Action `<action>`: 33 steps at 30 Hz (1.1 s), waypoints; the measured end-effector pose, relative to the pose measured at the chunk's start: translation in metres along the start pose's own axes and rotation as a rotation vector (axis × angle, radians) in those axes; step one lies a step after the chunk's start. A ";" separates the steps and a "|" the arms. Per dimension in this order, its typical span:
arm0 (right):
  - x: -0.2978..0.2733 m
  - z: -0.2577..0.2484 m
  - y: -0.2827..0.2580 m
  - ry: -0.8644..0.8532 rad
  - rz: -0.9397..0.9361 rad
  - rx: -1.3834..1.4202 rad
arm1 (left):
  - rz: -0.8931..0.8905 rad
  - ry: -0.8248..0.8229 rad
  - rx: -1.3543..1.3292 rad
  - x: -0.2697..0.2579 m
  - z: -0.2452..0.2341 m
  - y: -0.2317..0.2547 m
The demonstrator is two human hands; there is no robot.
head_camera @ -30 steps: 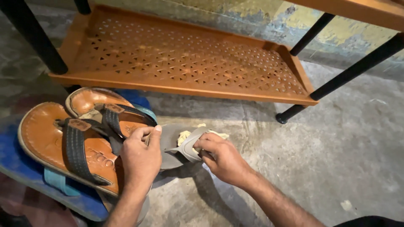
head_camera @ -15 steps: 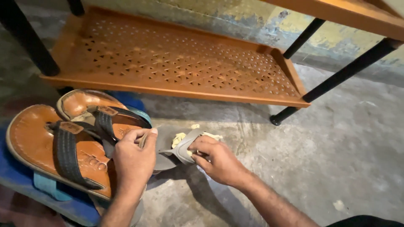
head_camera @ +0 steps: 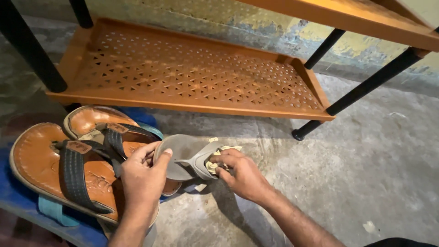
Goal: The person wipes a grey flip-flop with a cloth, cleaning the sole and strap areas. They rotate the flip-flop to clean different sides and continue wiping until the end of the clip.
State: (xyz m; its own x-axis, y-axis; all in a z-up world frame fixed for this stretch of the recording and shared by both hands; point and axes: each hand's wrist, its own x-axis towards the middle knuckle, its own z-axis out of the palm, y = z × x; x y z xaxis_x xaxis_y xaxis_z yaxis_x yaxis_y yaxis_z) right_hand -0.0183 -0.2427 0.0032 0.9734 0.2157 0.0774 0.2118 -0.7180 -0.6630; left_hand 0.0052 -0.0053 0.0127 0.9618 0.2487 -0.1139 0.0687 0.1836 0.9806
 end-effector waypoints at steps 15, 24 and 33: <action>0.005 -0.001 0.000 0.115 0.127 -0.012 | 0.201 -0.069 0.465 0.003 -0.001 0.003; 0.007 -0.012 -0.001 0.013 0.153 0.052 | 0.258 -0.086 0.380 0.004 -0.002 -0.006; 0.005 -0.017 0.024 0.022 0.076 -0.109 | 0.169 -0.135 0.226 0.002 -0.001 0.000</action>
State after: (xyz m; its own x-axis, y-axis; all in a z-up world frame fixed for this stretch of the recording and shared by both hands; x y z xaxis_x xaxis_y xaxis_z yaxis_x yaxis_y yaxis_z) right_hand -0.0065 -0.2698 0.0007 0.9884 0.1441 0.0474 0.1445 -0.7999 -0.5825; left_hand 0.0072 -0.0037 0.0126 0.9900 0.1269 0.0613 -0.0528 -0.0691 0.9962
